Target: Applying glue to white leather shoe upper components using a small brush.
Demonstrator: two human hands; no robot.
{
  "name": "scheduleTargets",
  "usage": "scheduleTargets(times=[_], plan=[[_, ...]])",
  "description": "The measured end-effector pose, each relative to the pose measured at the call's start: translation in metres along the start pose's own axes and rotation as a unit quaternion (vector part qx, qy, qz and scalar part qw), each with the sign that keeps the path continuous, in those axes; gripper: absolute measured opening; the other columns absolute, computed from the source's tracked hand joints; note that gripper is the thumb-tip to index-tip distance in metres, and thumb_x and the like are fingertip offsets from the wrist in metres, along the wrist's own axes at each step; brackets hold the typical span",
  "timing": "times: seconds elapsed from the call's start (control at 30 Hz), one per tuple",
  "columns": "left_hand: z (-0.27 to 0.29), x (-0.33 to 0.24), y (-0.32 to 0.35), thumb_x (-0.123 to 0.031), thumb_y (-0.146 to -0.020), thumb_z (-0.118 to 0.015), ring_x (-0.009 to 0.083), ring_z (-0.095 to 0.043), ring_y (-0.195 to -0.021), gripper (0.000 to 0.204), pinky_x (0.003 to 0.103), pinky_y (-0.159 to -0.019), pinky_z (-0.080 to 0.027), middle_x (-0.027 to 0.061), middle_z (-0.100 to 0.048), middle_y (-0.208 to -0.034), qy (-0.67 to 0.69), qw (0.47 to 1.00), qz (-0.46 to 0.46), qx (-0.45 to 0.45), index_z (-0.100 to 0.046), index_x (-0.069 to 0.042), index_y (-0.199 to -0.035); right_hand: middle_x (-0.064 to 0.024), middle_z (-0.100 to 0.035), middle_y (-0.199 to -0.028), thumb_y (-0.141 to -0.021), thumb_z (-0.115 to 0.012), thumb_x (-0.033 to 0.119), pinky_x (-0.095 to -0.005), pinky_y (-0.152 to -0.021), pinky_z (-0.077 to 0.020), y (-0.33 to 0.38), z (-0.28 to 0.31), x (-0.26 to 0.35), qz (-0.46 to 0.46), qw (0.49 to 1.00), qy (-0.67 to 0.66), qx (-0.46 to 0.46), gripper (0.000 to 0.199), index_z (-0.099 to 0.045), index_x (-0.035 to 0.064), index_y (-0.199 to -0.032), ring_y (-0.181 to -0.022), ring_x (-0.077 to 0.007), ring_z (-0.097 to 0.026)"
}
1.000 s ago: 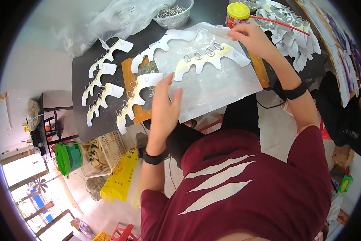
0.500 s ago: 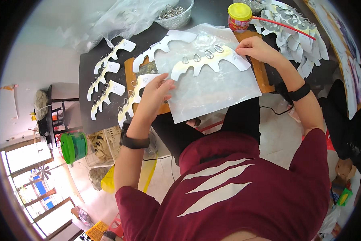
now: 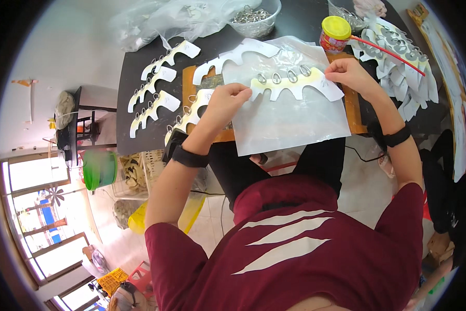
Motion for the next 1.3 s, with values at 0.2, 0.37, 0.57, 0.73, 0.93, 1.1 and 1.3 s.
scheduleTargets(times=[0.2,0.37,0.57,0.73,0.93,1.1,1.3], plan=[[0.004,-0.009,-0.004,-0.025,-0.086,-0.063,0.0077,-0.051,-0.064,0.027,0.024,-0.059,-0.041,-0.0001,-0.062,-0.076,-0.031,0.998,-0.043,-0.026,-0.069,0.001,-0.093,-0.0008,-0.064,-0.082,-0.083,-0.067,0.007,-0.0195,-0.066,-0.0462,0.0,0.006,0.011,0.061,0.996,0.022,-0.062,0.012,-0.064,0.0007,-0.093,-0.073,-0.0057,-0.059],[0.015,-0.01,-0.003,-0.023,-0.083,-0.063,0.0123,-0.059,-0.064,0.028,0.027,-0.061,-0.047,0.0069,-0.068,-0.077,0.021,0.996,-0.058,-0.059,-0.07,0.002,-0.094,-0.0052,-0.067,-0.083,-0.081,-0.066,0.008,-0.0245,-0.072,-0.0484,0.017,0.005,0.05,0.114,0.989,0.041,-0.081,0.013,-0.065,0.0004,-0.091,-0.078,-0.0105,-0.063],[0.025,-0.019,-0.004,-0.021,-0.084,-0.064,0.0071,-0.055,-0.061,0.026,0.023,-0.057,-0.045,0.0025,-0.067,-0.078,0.071,0.992,-0.085,-0.063,-0.071,0.001,-0.095,-0.0042,-0.067,-0.081,-0.082,-0.065,0.011,-0.0258,-0.071,-0.0486,0.032,0.015,0.077,0.138,0.97,0.139,-0.144,0.014,-0.067,0.0031,-0.093,-0.076,-0.0119,-0.063],[0.041,-0.025,0.006,-0.02,-0.085,-0.064,0.006,-0.053,-0.062,0.024,0.022,-0.058,-0.044,0.0012,-0.067,-0.079,0.09,0.989,-0.096,-0.069,-0.07,0.001,-0.095,-0.0046,-0.066,-0.08,-0.082,-0.065,0.012,-0.0267,-0.07,-0.0487,0.038,0.014,0.104,0.16,0.96,0.161,-0.162,0.013,-0.067,0.0045,-0.093,-0.074,-0.0125,-0.062],[0.118,-0.024,0.018,-0.018,-0.087,-0.064,0.0041,-0.05,-0.062,0.021,0.019,-0.056,-0.039,-0.0019,-0.061,-0.072,0.1,0.982,-0.09,-0.135,-0.07,-0.001,-0.098,-0.0046,-0.069,-0.086,-0.08,-0.065,0.015,-0.0289,-0.071,-0.0498,0.014,-0.015,0.19,0.337,0.895,0.242,-0.165,0.014,-0.068,0.0089,-0.093,-0.079,-0.016,-0.065],[0.208,0.034,0.028,-0.018,-0.088,-0.065,0.0012,-0.045,-0.057,0.019,0.017,-0.051,-0.031,-0.0051,-0.055,-0.067,0.125,0.959,-0.044,-0.25,-0.071,-0.003,-0.098,-0.0076,-0.071,-0.089,-0.083,-0.063,0.022,-0.035,-0.072,-0.0522,-0.074,-0.089,0.24,0.342,0.905,0.217,-0.129,0.019,-0.07,0.0103,-0.095,-0.08,-0.0231,-0.067],[0.251,0.099,-0.004,-0.018,-0.086,-0.067,0.0027,-0.045,-0.058,0.02,0.02,-0.051,-0.034,-0.005,-0.056,-0.067,0.102,0.949,-0.024,-0.298,-0.072,-0.002,-0.097,-0.0012,-0.071,-0.085,-0.075,-0.06,0.018,-0.0361,-0.071,-0.0509,-0.165,-0.153,0.242,0.355,0.883,0.257,-0.169,0.017,-0.07,0.0179,-0.088,-0.081,-0.0222,-0.067]])
Point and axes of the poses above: each hand's wrist, its own y-axis away from the middle knuckle, its own z-axis out of the back of the hand, x = y × z, the point moved 9 cm from there along -y, towards the middle knuckle
